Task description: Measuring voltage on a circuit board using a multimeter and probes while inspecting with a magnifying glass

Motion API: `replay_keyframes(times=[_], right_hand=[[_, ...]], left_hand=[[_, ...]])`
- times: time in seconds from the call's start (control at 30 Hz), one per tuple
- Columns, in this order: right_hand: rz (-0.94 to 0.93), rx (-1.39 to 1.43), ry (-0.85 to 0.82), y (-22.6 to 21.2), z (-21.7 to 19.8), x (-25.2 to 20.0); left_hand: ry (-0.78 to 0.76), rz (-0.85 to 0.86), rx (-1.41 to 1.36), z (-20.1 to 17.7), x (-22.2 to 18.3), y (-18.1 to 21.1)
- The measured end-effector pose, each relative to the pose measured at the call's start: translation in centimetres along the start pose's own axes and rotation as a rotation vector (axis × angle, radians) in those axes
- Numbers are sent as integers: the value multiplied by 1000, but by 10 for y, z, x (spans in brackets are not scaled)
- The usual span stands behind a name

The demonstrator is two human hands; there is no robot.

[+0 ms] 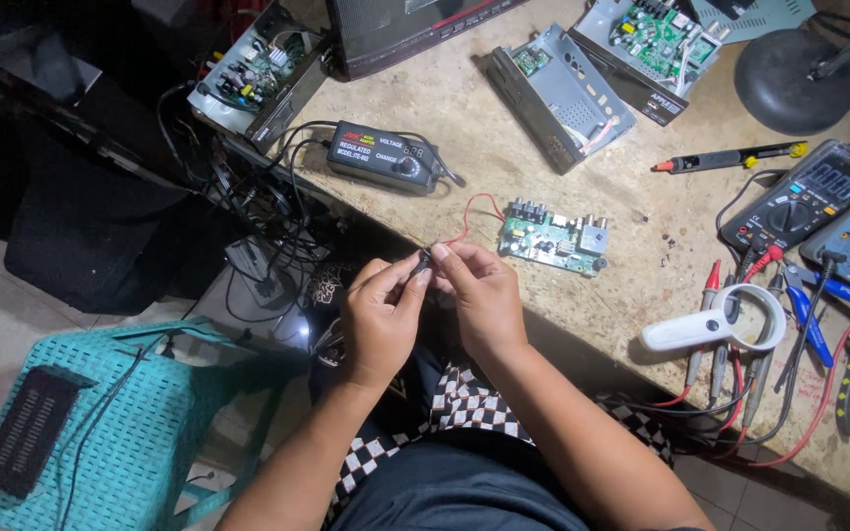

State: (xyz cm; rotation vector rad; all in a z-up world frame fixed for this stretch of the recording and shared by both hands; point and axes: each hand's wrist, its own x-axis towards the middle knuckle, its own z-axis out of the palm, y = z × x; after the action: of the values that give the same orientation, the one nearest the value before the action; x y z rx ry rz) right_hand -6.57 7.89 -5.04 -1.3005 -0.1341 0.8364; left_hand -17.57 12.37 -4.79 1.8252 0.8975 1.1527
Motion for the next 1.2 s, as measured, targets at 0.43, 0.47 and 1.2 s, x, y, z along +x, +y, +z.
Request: replay_keyframes(times=[0.43, 0.47, 1.2], right_hand=[[13, 29, 10, 5, -2, 6], [15, 21, 13, 4, -2, 5], [29, 45, 4, 0, -7, 3]], left_hand=[[-21, -25, -33, 2, -16, -6], [-17, -31, -30, 4, -18, -7], [-38, -38, -25, 2, -11, -10]])
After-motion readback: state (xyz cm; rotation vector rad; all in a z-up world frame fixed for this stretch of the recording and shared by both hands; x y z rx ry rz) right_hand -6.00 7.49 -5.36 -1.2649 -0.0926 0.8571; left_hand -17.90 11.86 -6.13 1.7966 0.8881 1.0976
